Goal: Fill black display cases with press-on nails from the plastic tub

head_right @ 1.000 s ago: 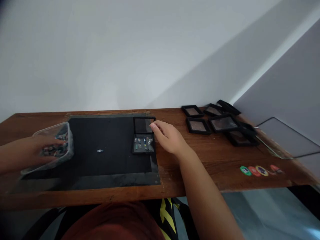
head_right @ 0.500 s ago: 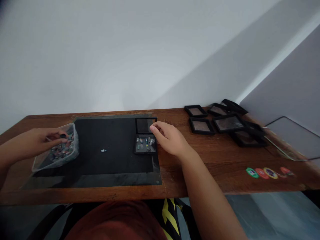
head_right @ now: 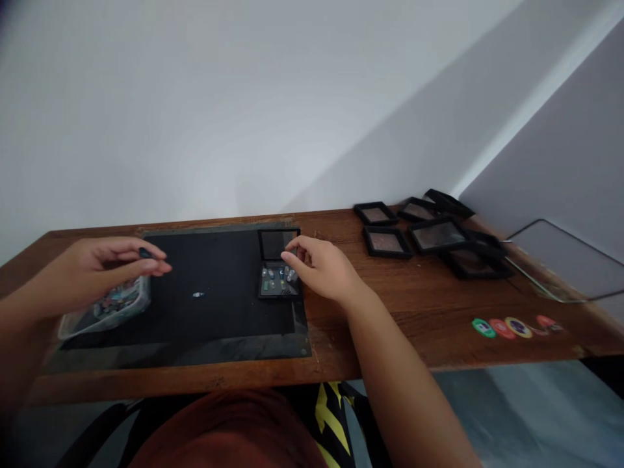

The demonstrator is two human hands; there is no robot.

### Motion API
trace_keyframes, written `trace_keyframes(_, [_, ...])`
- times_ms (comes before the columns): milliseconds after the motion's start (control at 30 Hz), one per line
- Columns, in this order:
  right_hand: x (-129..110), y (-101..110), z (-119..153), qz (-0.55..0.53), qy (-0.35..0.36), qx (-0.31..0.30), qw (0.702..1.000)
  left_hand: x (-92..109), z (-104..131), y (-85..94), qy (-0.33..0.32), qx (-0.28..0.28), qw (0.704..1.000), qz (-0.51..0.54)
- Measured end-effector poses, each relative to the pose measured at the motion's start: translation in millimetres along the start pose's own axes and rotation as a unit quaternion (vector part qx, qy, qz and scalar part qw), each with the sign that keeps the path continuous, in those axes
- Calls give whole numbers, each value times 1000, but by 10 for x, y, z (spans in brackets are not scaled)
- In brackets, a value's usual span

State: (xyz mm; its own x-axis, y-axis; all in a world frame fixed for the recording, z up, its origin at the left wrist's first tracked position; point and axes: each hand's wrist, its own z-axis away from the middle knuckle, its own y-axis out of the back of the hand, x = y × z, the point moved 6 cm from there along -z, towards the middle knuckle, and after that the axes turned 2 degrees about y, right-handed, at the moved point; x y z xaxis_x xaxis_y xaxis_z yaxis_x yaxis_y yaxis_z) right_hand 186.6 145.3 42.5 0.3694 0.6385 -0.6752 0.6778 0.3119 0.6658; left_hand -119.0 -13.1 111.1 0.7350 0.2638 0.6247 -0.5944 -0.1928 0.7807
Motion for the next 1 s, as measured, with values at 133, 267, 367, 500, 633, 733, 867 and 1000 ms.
trace_keyframes(133, [-105, 37, 28, -90, 50, 38, 994, 480, -144, -731, -57, -128, 966, 217])
trace_keyframes(267, [-182, 9, 42, -195, 91, 32, 976, 740, -213, -1364, -66, -196, 928, 309])
trace_keyframes(367, [-228, -32, 46, -226, 126, -1, 966, 776, -195, -1630, -60, -228, 901, 363])
trace_keyframes(500, [-270, -94, 64, -289, 121, -59, 948, 722, -143, -1760, -50, -283, 857, 429])
trace_keyframes(633, [-323, -166, 92, -336, 119, -103, 929, 723, -88, -1806, -47, -318, 831, 454])
trace_keyframes(733, [-309, -183, 93, -341, 121, -86, 928, 727, -92, -1817, -45, -280, 832, 476])
trace_keyframes(867, [-268, -179, 88, -335, 120, -63, 933, 707, -98, -1848, -44, -245, 837, 487])
trace_keyframes(1000, [-241, -159, 73, -289, 110, -51, 950, 676, -101, -1849, -31, -222, 840, 495])
